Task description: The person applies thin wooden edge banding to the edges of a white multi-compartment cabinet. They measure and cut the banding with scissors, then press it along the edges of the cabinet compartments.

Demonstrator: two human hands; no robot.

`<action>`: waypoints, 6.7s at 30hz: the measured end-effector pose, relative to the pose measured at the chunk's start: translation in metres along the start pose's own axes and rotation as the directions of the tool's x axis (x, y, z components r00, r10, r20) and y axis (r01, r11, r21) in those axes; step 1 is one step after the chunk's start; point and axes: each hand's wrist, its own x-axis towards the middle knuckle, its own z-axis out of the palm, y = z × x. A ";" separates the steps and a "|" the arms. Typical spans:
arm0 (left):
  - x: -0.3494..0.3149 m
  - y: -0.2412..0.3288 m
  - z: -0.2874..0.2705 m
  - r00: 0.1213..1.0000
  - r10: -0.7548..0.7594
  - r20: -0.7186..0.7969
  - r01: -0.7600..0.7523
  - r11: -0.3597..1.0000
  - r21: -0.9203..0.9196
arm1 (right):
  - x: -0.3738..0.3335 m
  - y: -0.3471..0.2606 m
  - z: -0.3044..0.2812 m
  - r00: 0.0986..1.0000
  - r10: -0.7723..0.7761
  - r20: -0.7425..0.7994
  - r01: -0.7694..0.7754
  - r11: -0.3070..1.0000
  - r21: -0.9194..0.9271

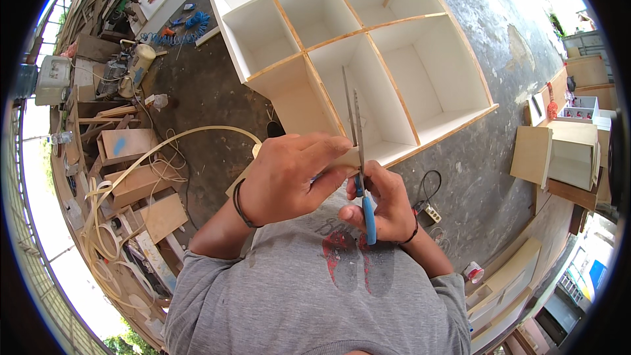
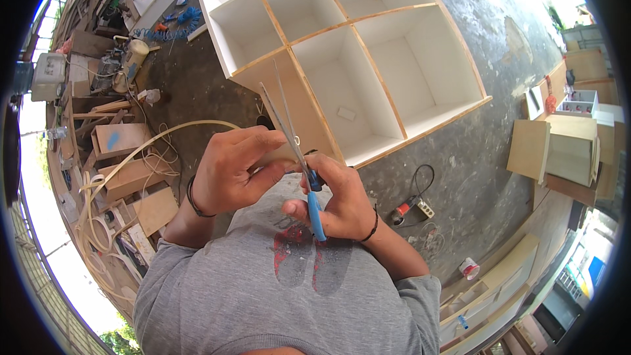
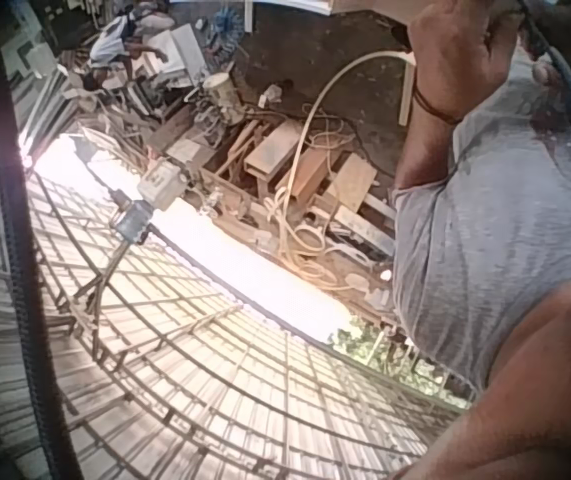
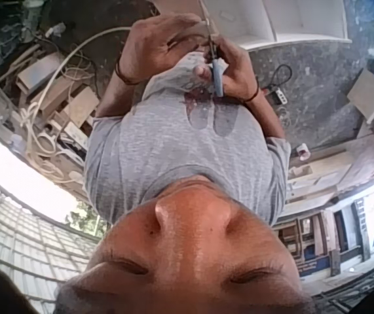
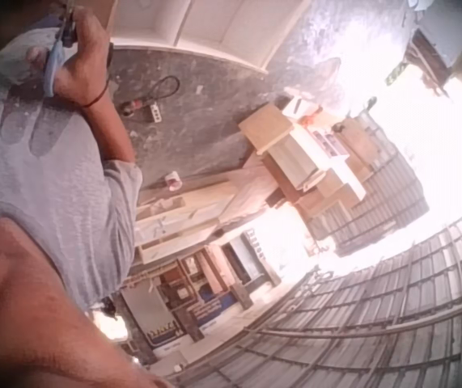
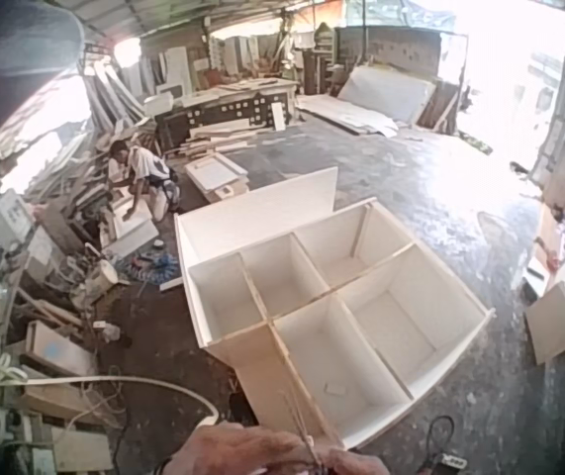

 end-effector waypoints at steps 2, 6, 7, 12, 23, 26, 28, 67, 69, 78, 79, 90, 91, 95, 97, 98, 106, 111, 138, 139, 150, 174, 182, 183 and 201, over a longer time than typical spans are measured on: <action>0.000 0.000 0.000 1.000 0.001 0.003 -0.001 1.000 0.001 | -0.001 0.002 -0.001 1.000 0.014 0.001 -0.014 1.000 -0.008; 0.000 0.000 0.001 1.000 -0.002 0.000 0.002 1.000 -0.001 | -0.002 0.000 -0.002 0.999 0.035 0.010 -0.034 0.999 -0.028; 0.000 0.000 0.001 1.000 -0.002 0.004 0.002 1.000 0.000 | -0.002 0.001 -0.002 0.999 0.035 0.007 -0.035 0.999 -0.026; 0.000 0.001 0.001 1.000 -0.009 0.013 0.009 1.000 0.019 | -0.004 0.003 -0.001 1.000 0.030 -0.006 -0.030 0.999 -0.038; 0.000 0.002 0.005 0.999 -0.049 0.013 0.049 0.998 -0.041 | -0.005 0.003 -0.003 0.999 0.033 -0.010 -0.033 0.999 0.025; 0.003 0.003 0.017 0.983 -0.152 -0.107 0.144 0.986 -0.082 | -0.002 0.009 0.003 0.991 0.032 -0.131 0.006 0.960 0.281; -0.001 -0.007 0.022 0.959 -0.230 -0.166 0.193 0.957 -0.216 | 0.002 0.010 0.001 0.985 0.043 -0.167 0.013 0.947 0.320; -0.017 -0.048 0.034 0.756 -0.567 -0.327 -0.163 0.319 -0.933 | 0.034 0.014 -0.008 0.849 -0.521 -0.085 0.469 0.819 -0.332; -0.019 -0.063 0.036 0.739 -0.598 -0.311 -0.207 0.238 -0.949 | 0.046 0.037 -0.016 0.896 -0.383 -0.226 0.367 0.924 -0.110; -0.036 -0.213 0.016 0.559 -0.803 -0.204 -0.275 0.053 -0.960 | 0.168 0.194 0.045 0.841 0.308 0.445 -0.519 0.690 0.504; -0.044 -0.235 0.011 0.527 -0.838 -0.139 -0.225 0.020 -0.974 | 0.186 0.206 0.039 0.819 0.324 0.473 -0.514 0.782 0.353; -0.070 -0.511 0.080 0.119 -0.993 0.020 -0.309 -0.056 -0.950 | 0.434 0.361 0.060 0.787 0.384 0.483 0.032 0.756 -0.654; -0.069 -0.527 0.079 0.077 -0.997 0.017 -0.338 -0.042 -0.940 | 0.447 0.371 0.067 0.774 0.415 0.478 0.036 0.724 -0.688; -0.067 -0.569 0.077 -0.045 -0.999 -0.005 -0.407 0.023 -0.913 | 0.477 0.404 0.092 0.777 0.419 0.470 0.085 0.670 -0.738; -0.064 -0.578 0.073 -0.096 -0.995 -0.032 -0.399 0.068 -0.915 | 0.485 0.418 0.095 0.795 0.373 0.478 0.109 0.688 -0.718; -0.064 -0.584 0.076 -0.127 -0.991 -0.046 -0.375 0.090 -0.923 | 0.488 0.424 0.096 0.801 0.356 0.482 0.115 0.698 -0.707; -0.065 -0.609 0.083 -0.231 -0.955 -0.183 -0.202 0.231 -0.952 | 0.494 0.446 0.103 0.818 0.225 0.530 0.217 0.732 -0.646; -0.063 -0.607 0.081 -0.294 -0.932 -0.211 -0.125 0.256 -0.959 | 0.493 0.450 0.106 0.814 0.229 0.534 0.247 0.694 -0.676; -0.075 -0.619 0.082 -0.256 -0.933 -0.254 -0.024 0.269 -0.963 | 0.493 0.452 0.110 0.817 0.155 0.555 0.316 0.685 -0.657; -0.076 -0.618 0.082 -0.256 -0.931 -0.260 -0.019 0.274 -0.962 | 0.492 0.453 0.110 0.818 0.158 0.553 0.314 0.683 -0.659; -0.081 -0.623 0.086 -0.197 -0.911 -0.363 0.049 0.361 -0.931 | 0.492 0.457 0.109 0.805 0.160 0.571 0.343 0.660 -0.668; -0.103 -0.659 0.098 -0.142 -0.744 -0.653 0.361 0.576 -0.734 | 0.499 0.443 0.066 0.802 0.424 0.421 0.064 0.641 -0.765; -0.093 -0.646 0.090 -0.150 -0.817 -0.557 0.360 0.479 -0.800 | 0.524 0.415 0.019 0.514 0.709 0.482 -0.254 0.663 -0.704; -0.093 -0.647 0.089 -0.142 -0.812 -0.566 0.369 0.487 -0.791 | 0.527 0.417 0.013 0.523 0.700 0.485 -0.192 0.652 -0.733; -0.098 -0.651 0.090 -0.113 -0.778 -0.618 0.426 0.524 -0.737 | 0.514 0.398 -0.091 0.705 0.633 0.320 -0.072 0.512 -0.856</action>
